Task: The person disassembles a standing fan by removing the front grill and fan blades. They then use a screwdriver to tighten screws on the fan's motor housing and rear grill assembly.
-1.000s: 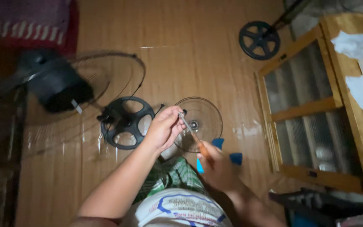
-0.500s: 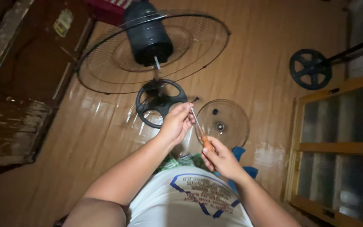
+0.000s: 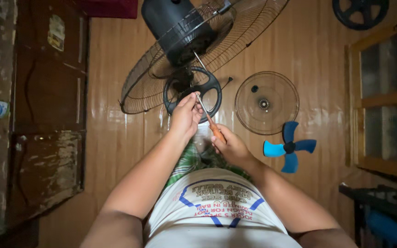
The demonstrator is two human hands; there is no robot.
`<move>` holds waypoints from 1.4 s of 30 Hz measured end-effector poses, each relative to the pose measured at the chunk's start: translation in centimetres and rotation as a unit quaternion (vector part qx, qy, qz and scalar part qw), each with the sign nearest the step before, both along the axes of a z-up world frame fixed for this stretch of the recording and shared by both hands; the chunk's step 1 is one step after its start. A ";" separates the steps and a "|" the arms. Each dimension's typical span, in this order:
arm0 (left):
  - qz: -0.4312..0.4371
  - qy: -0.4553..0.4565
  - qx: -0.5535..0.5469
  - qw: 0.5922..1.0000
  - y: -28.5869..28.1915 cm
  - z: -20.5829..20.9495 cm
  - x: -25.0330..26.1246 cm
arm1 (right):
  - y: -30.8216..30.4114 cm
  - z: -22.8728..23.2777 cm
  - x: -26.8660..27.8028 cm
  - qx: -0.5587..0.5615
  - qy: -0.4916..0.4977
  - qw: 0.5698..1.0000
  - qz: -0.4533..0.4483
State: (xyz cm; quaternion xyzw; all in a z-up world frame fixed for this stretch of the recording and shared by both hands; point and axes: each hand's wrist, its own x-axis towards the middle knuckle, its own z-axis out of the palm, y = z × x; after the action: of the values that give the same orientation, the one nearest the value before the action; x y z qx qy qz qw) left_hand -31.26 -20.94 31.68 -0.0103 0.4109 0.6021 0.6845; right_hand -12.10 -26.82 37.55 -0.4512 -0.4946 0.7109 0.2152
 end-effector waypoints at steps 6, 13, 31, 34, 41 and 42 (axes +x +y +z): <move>-0.007 -0.013 -0.015 1.000 2.8 -1.9 0.1 | 2.0 -1.5 -1.1 0.030 -0.048 0.998 -0.025; 0.021 -0.004 -0.042 0.999 7.4 -4.4 -0.1 | 5.6 -1.9 -2.4 0.079 -0.102 0.991 -0.043; 0.089 -0.044 -0.063 0.993 12.5 -9.1 0.8 | 10.3 -3.2 -3.0 0.124 -0.170 0.977 -0.033; 0.057 -0.024 -0.092 0.994 12.8 -9.1 0.5 | 10.7 -3.5 -3.2 0.115 -0.173 0.978 -0.035; 0.077 -0.033 -0.102 0.991 13.0 -8.6 0.4 | 10.9 -3.7 -3.3 0.117 -0.164 0.979 -0.027; 0.076 -0.034 -0.105 0.991 13.0 -8.7 0.4 | 10.9 -3.7 -3.3 0.118 -0.163 0.979 -0.025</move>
State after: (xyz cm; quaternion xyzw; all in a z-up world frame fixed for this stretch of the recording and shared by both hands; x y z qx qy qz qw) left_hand -30.90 -7.92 23.02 -0.1334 0.4461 0.6053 0.6456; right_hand -15.42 -15.88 33.87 -0.5445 -0.5921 0.5590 0.2012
